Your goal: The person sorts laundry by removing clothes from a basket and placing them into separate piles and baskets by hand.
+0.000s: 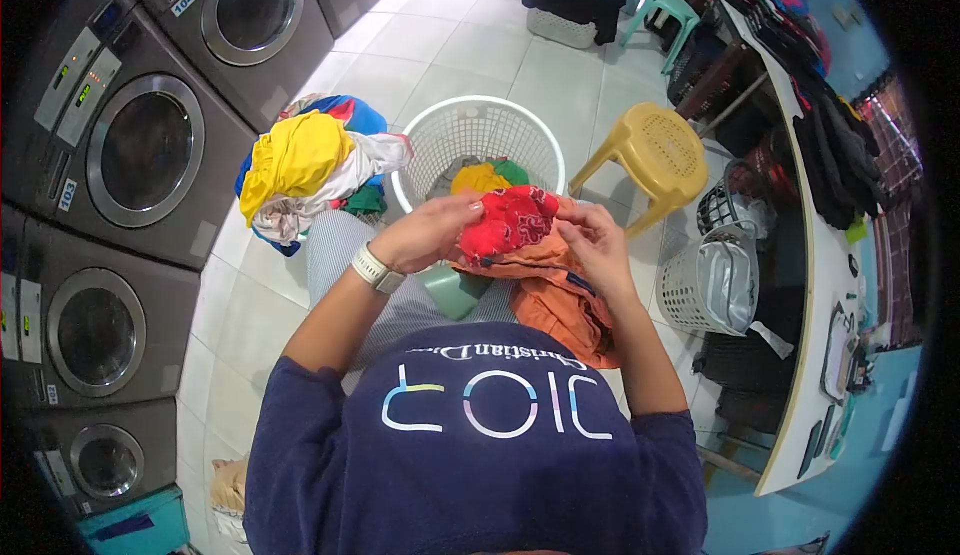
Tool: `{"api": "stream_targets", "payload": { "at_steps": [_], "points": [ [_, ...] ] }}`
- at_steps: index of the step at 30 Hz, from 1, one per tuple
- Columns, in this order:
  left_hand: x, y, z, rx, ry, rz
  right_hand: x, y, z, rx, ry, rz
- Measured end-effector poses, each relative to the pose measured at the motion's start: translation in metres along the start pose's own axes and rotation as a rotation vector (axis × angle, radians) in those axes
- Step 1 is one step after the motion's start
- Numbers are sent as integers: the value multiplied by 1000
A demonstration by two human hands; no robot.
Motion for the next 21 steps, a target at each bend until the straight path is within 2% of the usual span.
{"api": "stream_targets", "payload": {
  "at_steps": [1, 4, 7, 10, 13, 15, 16, 17, 18, 19, 21],
  "points": [
    [1, 0, 1, -1, -3, 0, -11, 1, -3, -8, 224, -10],
    [4, -1, 4, 0, 27, 8, -26, 3, -9, -57, 367, 53],
    [8, 0, 8, 10, 30, -8, -29, 3, -13, -71, 375, 75],
    [10, 4, 12, -28, -108, 16, -31, 1, -6, -141, 431, 68],
    [3, 5, 12, -24, -242, 76, -33, 0, 2, -67, 458, 62],
    [10, 8, 8, -164, -119, 7, -32, 1, 1, -71, 480, 42],
    [15, 9, 11, -165, -119, 7, -30, 1, -1, -77, 504, 21],
    [24, 8, 9, -239, 11, -69, -29, 0, -2, -75, 504, 21],
    [31, 6, 5, -312, 141, -146, -30, -2, -6, -109, 561, 69],
    [28, 5, 3, -311, 142, -147, -32, -4, -9, -144, 618, 116],
    [24, -6, -17, -473, 479, -345, -31, -6, -13, -162, 615, 141]
  ]
}}
Point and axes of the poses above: each hand's wrist, its own y-axis towards the middle knuckle, its own x-axis out of the back of the hand, z = x × y, the point moved 7 cm from there along y, towards the middle knuckle, and after that the axes turned 3 degrees about x, right-handed, at the moved point
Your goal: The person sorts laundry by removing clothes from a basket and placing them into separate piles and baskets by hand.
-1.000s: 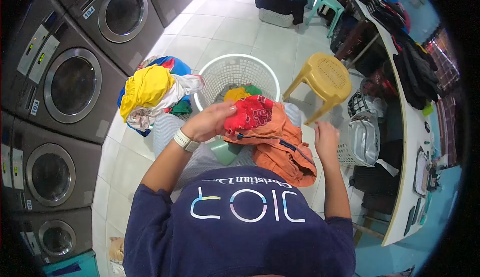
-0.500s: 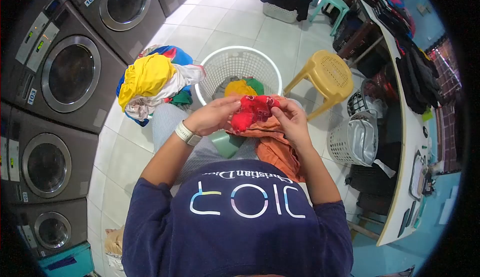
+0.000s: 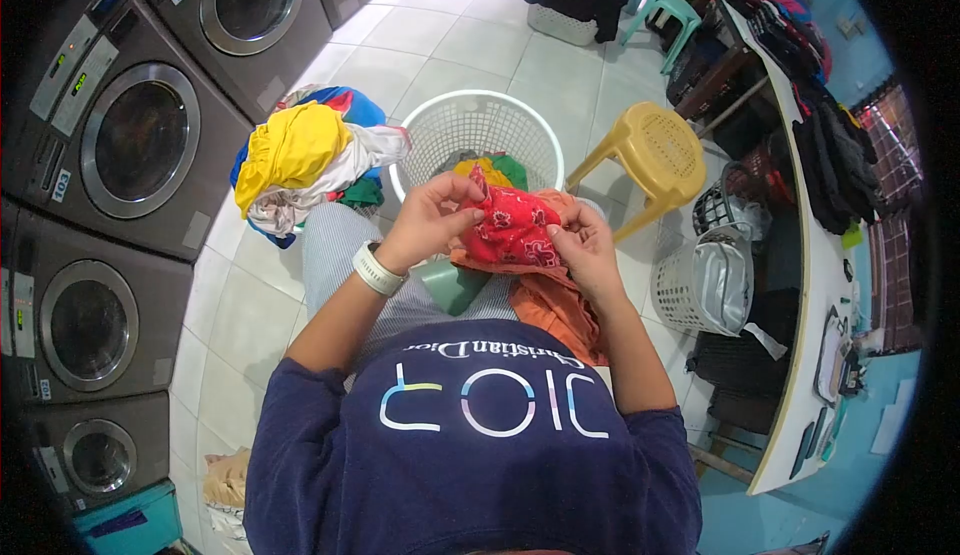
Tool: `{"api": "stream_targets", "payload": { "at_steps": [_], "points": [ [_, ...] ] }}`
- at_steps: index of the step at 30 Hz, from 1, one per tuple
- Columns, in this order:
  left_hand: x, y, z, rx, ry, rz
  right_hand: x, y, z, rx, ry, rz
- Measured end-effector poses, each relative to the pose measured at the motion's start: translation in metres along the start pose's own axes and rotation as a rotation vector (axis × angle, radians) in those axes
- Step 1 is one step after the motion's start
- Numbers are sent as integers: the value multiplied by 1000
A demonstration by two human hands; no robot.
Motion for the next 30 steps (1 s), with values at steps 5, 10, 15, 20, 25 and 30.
{"api": "stream_targets", "payload": {
  "at_steps": [5, 10, 15, 20, 25, 30],
  "points": [
    [11, -4, -8, -144, 202, -122, -1, 0, 8, 11, 9, -63],
    [13, -12, -17, -257, 330, -239, 4, -2, 12, 143, -236, -30],
    [11, -19, -19, -334, 440, -336, -5, -8, 26, 297, -670, -23],
    [20, -3, 16, -123, -213, -299, -15, -10, 31, 386, -743, -81],
    [-6, -3, 27, 250, -733, -168, -19, -9, 30, 431, -805, -94],
    [6, -1, 9, -72, -387, -208, -21, -14, 25, 427, -841, -116]
  ]
}}
Point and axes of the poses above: each hand's wrist, its own y-axis towards the middle knuckle, its own x-axis out of the back of the hand, z = x × y, the point moved 7 cm from there along y, towards the middle knuckle, and after that the axes turned 3 degrees about x, right-handed, at the moved point
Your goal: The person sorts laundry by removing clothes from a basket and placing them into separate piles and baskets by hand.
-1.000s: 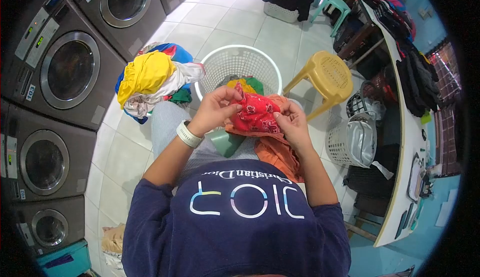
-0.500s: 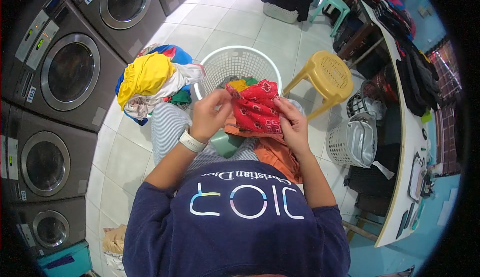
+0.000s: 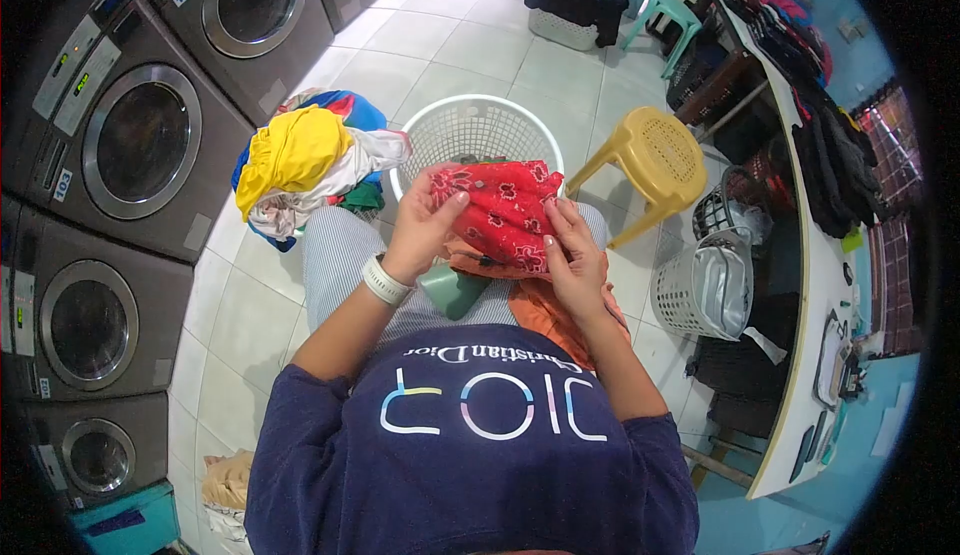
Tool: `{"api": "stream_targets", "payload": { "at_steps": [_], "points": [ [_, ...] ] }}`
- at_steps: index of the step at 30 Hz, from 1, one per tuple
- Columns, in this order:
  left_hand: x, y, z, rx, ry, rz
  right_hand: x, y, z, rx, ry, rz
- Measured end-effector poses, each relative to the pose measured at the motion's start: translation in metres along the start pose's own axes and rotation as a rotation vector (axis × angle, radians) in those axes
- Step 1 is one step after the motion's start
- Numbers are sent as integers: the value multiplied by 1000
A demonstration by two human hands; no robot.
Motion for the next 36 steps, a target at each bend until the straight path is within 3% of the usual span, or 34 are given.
{"api": "stream_targets", "payload": {
  "at_steps": [4, 14, 17, 20, 21, 23, 25, 27, 29, 31, 33, 35, 36],
  "points": [
    [-2, 1, -8, -43, 56, 9, -1, -2, -5, -65, 79, -13],
    [11, 2, 8, 112, 77, 50, 13, 6, -4, -43, 74, 33],
    [9, 1, 13, 204, 136, 105, 73, 20, -9, -154, 242, -56],
    [15, -1, 19, 231, 247, 114, 152, 14, -41, -307, 949, -218],
    [17, -2, 22, 245, 246, 123, 175, 6, -62, -211, 1093, -194],
    [21, -2, 28, 272, 306, 129, 198, -22, -138, -476, 904, -296],
    [26, -1, 41, 272, 378, 157, 212, -73, -199, -763, -428, 191],
    [23, -4, 56, 254, 672, 356, 208, -115, -226, -614, -1116, 396],
    [24, -8, 74, 360, 820, 463, 193, -143, -231, -773, -634, 372],
    [7, -19, 67, -84, 1343, 558, 193, -150, -218, -828, -516, 260],
    [16, -21, 103, -66, 1318, 565, 194, -149, -229, -878, -455, 338],
    [11, -20, 119, -231, 1366, 541, 200, -124, -225, -900, -376, 308],
    [11, -20, 122, -185, 1330, 502, 199, -107, -220, -916, -290, 296]
  ]
}}
Point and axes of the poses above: each hand's wrist, its own y-axis towards the middle knuckle, its own x-axis out of the back of the hand, z = x × y, the point moved 7 cm from there along y, towards the middle knuckle, and after that the axes turned 3 degrees about x, right-handed, at the moved point
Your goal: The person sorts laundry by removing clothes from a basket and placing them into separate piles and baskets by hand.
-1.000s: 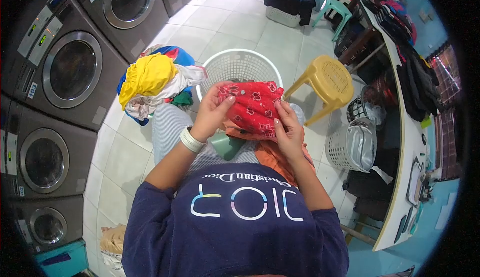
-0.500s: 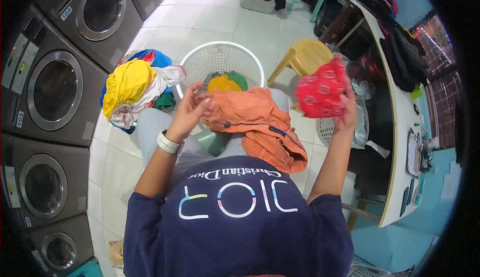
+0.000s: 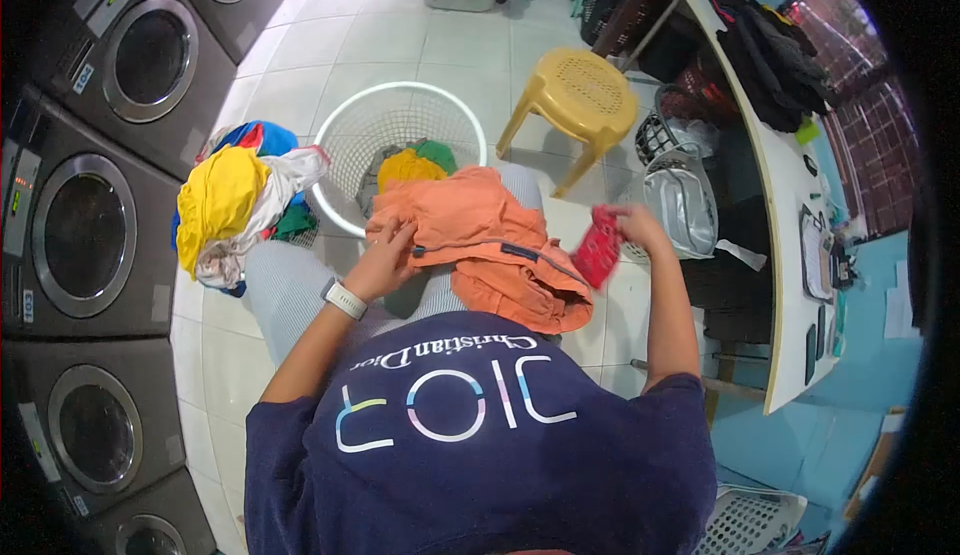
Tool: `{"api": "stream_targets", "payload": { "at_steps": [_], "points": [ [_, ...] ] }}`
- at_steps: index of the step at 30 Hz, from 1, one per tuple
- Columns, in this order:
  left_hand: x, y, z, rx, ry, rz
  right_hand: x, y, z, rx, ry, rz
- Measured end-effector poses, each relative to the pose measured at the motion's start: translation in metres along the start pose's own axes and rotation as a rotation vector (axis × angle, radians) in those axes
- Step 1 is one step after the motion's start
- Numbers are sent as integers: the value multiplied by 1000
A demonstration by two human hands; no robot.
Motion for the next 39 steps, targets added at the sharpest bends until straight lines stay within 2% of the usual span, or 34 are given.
{"api": "stream_targets", "payload": {
  "at_steps": [3, 5, 7, 8, 10, 12, 14, 15, 16, 18, 19, 20, 23, 25, 26, 27, 28, 29, 31, 33, 35, 37, 39],
  "points": [
    [-6, 6, 2, -8, -97, 21, 29, 27, 43, 78, 303, 21],
    [-3, 10, 2, -64, -121, -47, 69, 46, 79, 174, 167, -166],
    [9, 13, 2, -41, -209, -36, 99, 58, 109, 123, 141, -220],
    [10, 15, 8, 32, -268, -46, 99, 78, 103, 119, 151, -218],
    [20, 16, 2, 84, -375, -97, 120, 82, 110, 529, -295, -833],
    [26, 16, 5, 180, -538, -181, 83, 83, 132, 489, -227, -506],
    [33, 20, -2, 173, -535, -159, 13, 29, 177, 472, -215, -155],
    [37, 22, -8, 163, -530, -136, -32, 12, 176, 558, -22, 125],
    [40, 26, -15, 155, -532, -136, -73, 3, 164, 734, -274, 141],
    [44, 32, -24, 235, -1027, -195, -113, -73, 193, 769, -349, 219],
    [52, 34, -32, 230, -1028, -192, -121, -82, 188, 767, -351, 214],
    [61, 36, -41, 227, -1072, -181, -121, -82, 180, 671, -347, 98],
    [112, 41, -68, 162, -1075, -180, -108, -91, 166, 451, -253, -66],
    [162, 40, -82, 41, -878, -310, -87, -100, 159, 565, -297, -426],
    [188, 41, -85, 34, -932, -398, -85, -99, 154, 576, -293, -425],
    [214, 41, -86, 25, -983, -490, -87, -91, 143, 501, -247, -295],
    [236, 41, -86, 21, -967, -478, -89, -84, 134, 428, -202, -165],
    [254, 40, -81, 18, -952, -468, -82, -78, 137, 447, -202, -160],
    [276, 41, -65, 35, -804, -484, -71, -53, 142, 296, 248, 53],
    [297, 40, -47, 61, -658, -492, -45, -45, 174, 74, 916, 112],
    [320, 33, -21, 153, -475, -528, -18, -48, 223, 160, 1059, 137],
    [340, 24, 2, 199, -451, -545, -8, -30, 250, 245, 1090, 206],
    [355, 15, 5, 208, -208, -489, 5, -31, 286, 321, 928, 273]
  ]
}}
Point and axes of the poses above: each hand's wrist, its own y-axis towards the middle knuckle, its own x-axis out of the back of the hand, z = x × y, the point moved 7 cm from there along y, towards the middle knuckle, and after that the axes turned 3 degrees about x, right-handed, at the moved point
